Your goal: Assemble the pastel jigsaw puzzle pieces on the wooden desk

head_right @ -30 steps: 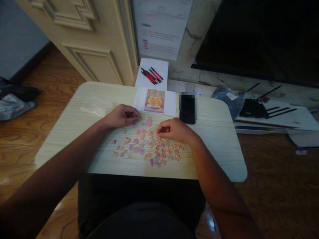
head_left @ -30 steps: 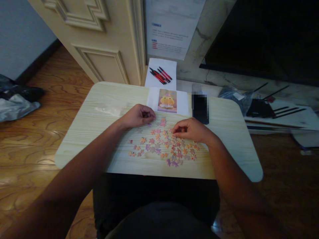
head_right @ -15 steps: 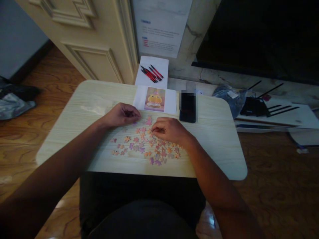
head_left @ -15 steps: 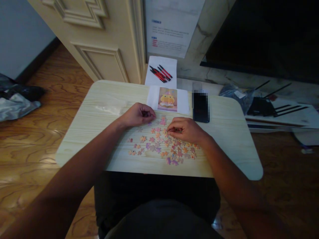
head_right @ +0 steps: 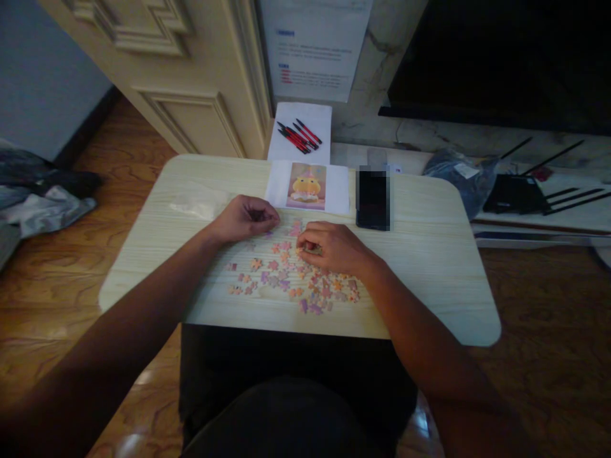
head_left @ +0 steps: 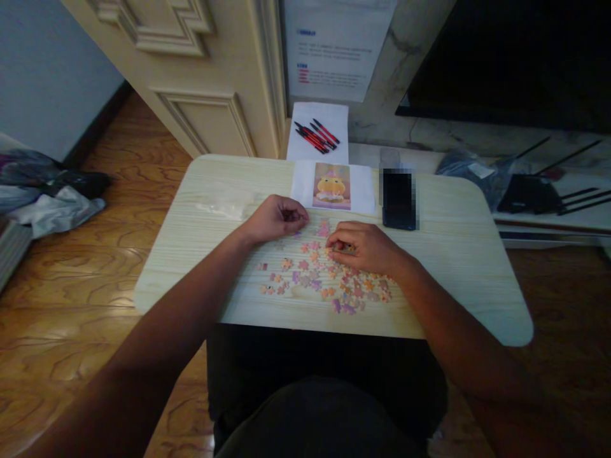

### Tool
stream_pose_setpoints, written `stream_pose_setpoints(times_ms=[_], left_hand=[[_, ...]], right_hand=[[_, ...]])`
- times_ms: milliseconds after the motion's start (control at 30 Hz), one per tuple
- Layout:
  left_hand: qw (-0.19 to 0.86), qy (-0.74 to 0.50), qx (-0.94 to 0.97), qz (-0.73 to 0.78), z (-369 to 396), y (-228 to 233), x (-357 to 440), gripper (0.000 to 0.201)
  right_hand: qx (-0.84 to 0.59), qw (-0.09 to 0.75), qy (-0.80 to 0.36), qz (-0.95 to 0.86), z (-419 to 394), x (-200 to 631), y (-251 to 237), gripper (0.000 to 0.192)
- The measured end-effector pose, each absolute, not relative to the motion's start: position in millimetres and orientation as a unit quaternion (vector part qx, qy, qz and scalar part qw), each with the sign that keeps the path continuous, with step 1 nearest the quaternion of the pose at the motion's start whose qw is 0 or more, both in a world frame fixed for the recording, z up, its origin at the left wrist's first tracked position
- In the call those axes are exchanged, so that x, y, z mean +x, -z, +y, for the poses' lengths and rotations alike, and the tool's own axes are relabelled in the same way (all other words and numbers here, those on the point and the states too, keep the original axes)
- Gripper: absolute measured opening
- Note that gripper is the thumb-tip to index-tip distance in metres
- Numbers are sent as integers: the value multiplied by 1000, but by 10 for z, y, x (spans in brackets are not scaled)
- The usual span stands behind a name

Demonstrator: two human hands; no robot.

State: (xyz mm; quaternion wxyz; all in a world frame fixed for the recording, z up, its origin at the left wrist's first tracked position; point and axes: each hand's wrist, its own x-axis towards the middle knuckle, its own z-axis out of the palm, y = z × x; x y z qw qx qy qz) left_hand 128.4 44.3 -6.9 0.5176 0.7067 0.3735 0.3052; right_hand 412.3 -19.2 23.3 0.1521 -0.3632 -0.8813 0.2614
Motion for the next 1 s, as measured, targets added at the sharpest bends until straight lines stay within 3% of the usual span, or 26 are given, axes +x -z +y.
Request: stream_pose_setpoints(times_ms=[467,1000], left_hand=[[530,-310,692,380,445,95,1295,16],[542,-324,677,379,478,26,1350,15]], right_hand=[[-353,223,-260,-871,-153,4159,-170,25],[-311,239,-234,-889,-94,4222,-72,22]])
